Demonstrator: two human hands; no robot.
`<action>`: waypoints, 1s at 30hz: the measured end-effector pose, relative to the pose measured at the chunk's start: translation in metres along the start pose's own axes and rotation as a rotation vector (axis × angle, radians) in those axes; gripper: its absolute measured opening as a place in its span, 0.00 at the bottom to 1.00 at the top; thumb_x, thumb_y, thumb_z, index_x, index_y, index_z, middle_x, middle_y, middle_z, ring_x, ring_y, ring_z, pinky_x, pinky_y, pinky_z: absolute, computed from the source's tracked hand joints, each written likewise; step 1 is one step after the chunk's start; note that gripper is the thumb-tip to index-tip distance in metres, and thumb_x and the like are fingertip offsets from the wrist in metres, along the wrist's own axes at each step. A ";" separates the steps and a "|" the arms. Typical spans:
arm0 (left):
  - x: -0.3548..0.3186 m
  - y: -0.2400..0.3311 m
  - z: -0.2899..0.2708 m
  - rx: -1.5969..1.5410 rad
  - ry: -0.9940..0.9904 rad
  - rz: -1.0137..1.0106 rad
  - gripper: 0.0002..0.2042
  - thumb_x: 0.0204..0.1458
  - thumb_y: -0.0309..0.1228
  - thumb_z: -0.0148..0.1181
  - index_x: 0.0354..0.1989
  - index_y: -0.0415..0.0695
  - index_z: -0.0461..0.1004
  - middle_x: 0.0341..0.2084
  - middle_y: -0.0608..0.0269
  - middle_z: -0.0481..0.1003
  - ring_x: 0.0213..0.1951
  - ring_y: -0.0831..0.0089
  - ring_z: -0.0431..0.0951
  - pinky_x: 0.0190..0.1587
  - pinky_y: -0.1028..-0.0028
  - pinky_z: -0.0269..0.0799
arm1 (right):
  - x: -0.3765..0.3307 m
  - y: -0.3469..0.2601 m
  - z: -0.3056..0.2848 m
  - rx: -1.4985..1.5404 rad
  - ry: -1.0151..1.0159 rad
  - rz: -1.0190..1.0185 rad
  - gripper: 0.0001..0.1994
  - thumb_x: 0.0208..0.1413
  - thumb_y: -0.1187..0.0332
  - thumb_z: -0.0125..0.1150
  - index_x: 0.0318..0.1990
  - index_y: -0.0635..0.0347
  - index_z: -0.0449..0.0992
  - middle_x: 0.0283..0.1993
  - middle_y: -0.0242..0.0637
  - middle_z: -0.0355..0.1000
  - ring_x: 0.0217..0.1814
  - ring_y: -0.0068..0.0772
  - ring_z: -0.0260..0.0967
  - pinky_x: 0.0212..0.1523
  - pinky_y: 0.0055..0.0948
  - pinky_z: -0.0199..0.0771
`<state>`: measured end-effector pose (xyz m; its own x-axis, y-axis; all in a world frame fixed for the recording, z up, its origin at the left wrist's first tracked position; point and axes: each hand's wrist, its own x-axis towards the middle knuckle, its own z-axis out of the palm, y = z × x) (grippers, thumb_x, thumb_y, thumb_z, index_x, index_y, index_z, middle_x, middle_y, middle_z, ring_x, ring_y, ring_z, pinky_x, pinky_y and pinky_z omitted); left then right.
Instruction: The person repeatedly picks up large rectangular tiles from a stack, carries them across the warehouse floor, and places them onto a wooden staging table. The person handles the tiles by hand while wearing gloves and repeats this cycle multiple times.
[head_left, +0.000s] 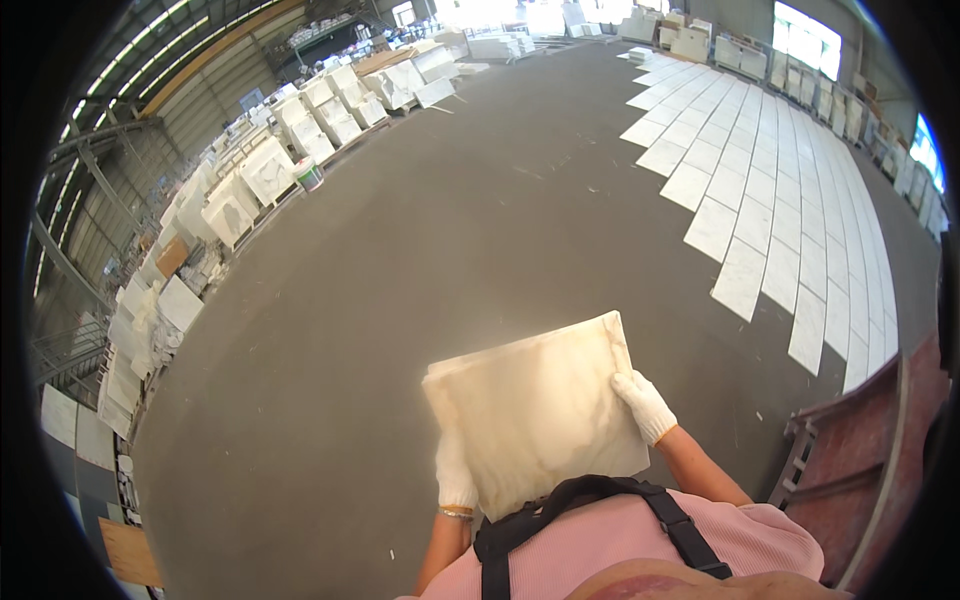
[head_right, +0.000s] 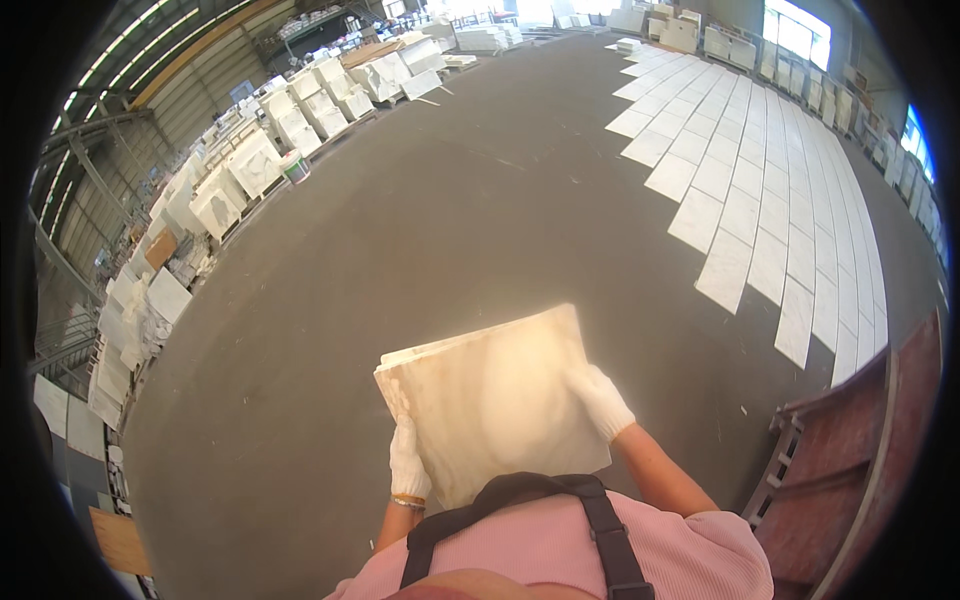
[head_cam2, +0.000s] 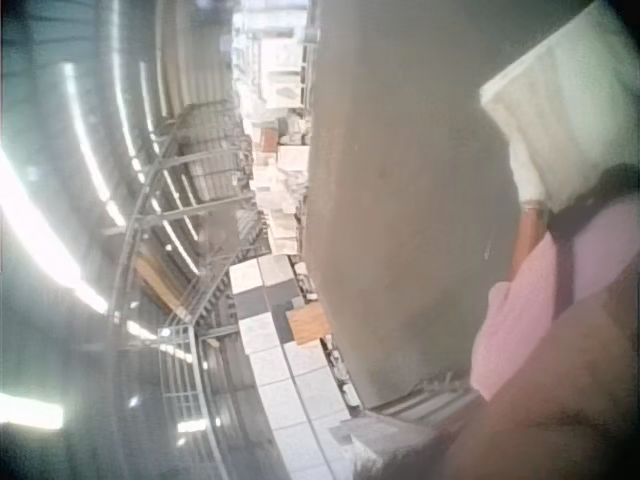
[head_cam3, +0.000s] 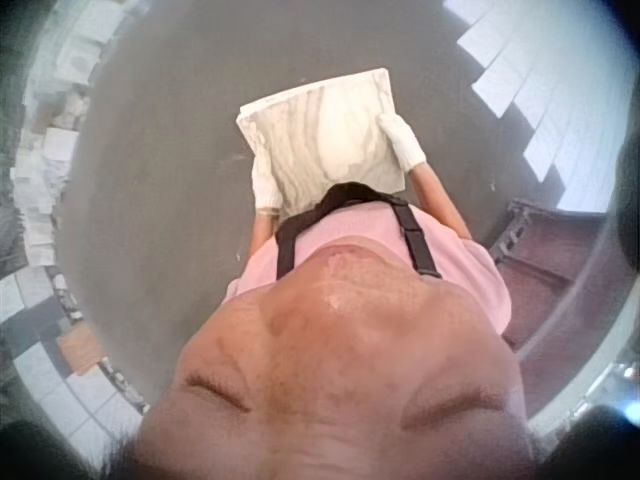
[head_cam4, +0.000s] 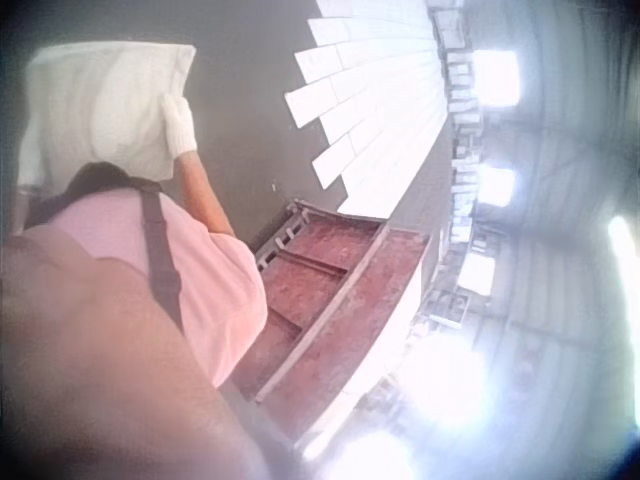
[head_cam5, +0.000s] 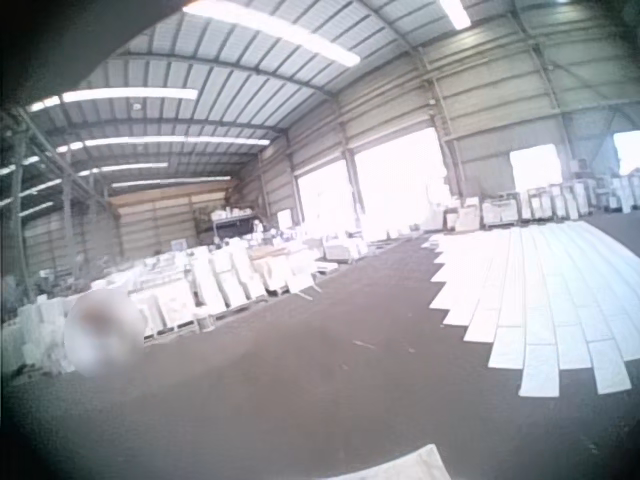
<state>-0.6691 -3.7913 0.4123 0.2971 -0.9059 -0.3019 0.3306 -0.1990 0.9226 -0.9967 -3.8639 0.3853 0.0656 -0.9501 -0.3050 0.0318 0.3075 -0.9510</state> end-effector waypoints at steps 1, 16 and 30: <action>0.031 0.002 0.007 0.019 0.001 0.002 0.34 0.68 0.55 0.49 0.68 0.36 0.64 0.61 0.55 0.72 0.59 0.63 0.74 0.62 0.63 0.70 | 0.027 -0.003 0.002 0.023 0.021 0.003 0.30 0.65 0.49 0.58 0.61 0.71 0.71 0.57 0.39 0.74 0.56 0.28 0.67 0.60 0.31 0.67; 0.475 0.065 0.200 0.505 -0.250 0.039 0.28 0.67 0.51 0.50 0.60 0.37 0.73 0.51 0.57 0.78 0.51 0.69 0.74 0.55 0.67 0.71 | 0.350 -0.099 -0.049 0.210 0.383 -0.065 0.35 0.68 0.50 0.58 0.72 0.69 0.61 0.66 0.39 0.70 0.65 0.31 0.67 0.67 0.33 0.64; 0.769 0.168 0.342 -0.177 -0.013 -0.028 0.28 0.69 0.50 0.51 0.63 0.36 0.70 0.55 0.56 0.76 0.51 0.64 0.79 0.53 0.64 0.77 | 0.790 -0.283 -0.064 -0.189 0.096 -0.118 0.35 0.64 0.42 0.56 0.59 0.71 0.73 0.57 0.46 0.75 0.58 0.35 0.69 0.60 0.34 0.67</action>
<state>-0.6916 -4.6491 0.4174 0.2748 -0.9058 -0.3224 0.4915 -0.1558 0.8568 -1.0180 -4.7044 0.4103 -0.0228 -0.9824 -0.1856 -0.1545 0.1869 -0.9702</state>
